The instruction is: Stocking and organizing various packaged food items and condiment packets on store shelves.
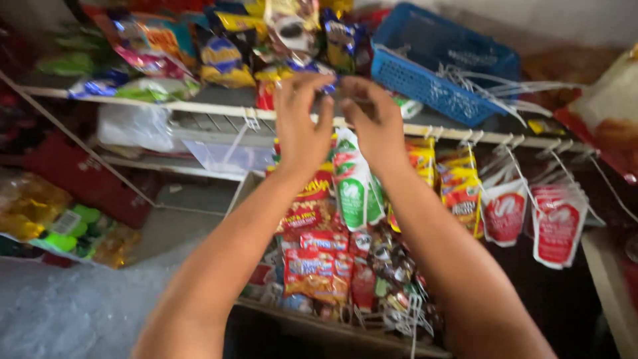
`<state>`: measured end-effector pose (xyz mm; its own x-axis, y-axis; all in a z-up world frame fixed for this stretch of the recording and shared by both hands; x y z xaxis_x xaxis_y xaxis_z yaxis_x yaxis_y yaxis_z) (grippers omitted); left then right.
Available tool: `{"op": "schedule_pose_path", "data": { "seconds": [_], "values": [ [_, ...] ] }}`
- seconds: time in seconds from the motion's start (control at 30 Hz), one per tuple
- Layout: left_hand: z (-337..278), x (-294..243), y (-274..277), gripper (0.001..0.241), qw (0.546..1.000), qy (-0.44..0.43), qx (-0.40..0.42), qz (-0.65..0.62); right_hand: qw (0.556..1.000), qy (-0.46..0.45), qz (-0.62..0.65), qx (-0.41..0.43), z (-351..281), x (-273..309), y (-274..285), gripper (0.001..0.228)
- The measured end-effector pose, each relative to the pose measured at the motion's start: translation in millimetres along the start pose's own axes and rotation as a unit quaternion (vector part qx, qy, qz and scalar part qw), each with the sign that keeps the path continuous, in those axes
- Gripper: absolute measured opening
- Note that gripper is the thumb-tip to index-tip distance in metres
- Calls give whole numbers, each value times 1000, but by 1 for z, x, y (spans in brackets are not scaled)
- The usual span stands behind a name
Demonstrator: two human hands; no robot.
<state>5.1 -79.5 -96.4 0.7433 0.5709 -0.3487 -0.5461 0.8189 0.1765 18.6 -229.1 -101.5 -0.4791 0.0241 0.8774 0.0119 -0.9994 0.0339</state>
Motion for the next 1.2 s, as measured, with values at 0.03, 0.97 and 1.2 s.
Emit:
{"op": "schedule_pose_path", "data": {
  "seconds": [0.03, 0.97, 1.2],
  "values": [
    [-15, -14, -1, 33, 1000, 7, 5, -3, 1000, -9, -2, -2, -18, -7, 7, 34],
    [-444, -24, -169, 66, 769, 346, 536, 29, 939, -306, -122, -104, -383, -321, 154, 48],
    [-462, -34, -206, 78, 698, 408, 584, 78, 929, -363, 23, -72, -406, -395, 159, 70]
  ]
}}
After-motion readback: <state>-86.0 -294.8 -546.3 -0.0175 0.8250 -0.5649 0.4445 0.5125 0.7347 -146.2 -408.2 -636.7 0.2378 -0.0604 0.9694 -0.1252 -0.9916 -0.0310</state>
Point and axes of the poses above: each hand's wrist, its own z-axis towards the middle knuckle, its own y-axis out of the back of the hand, x = y × z, the point moved 1 cm from there along z, towards the middle knuckle, and after that the axes turned 2 degrees about -y, right-handed, at the moved point
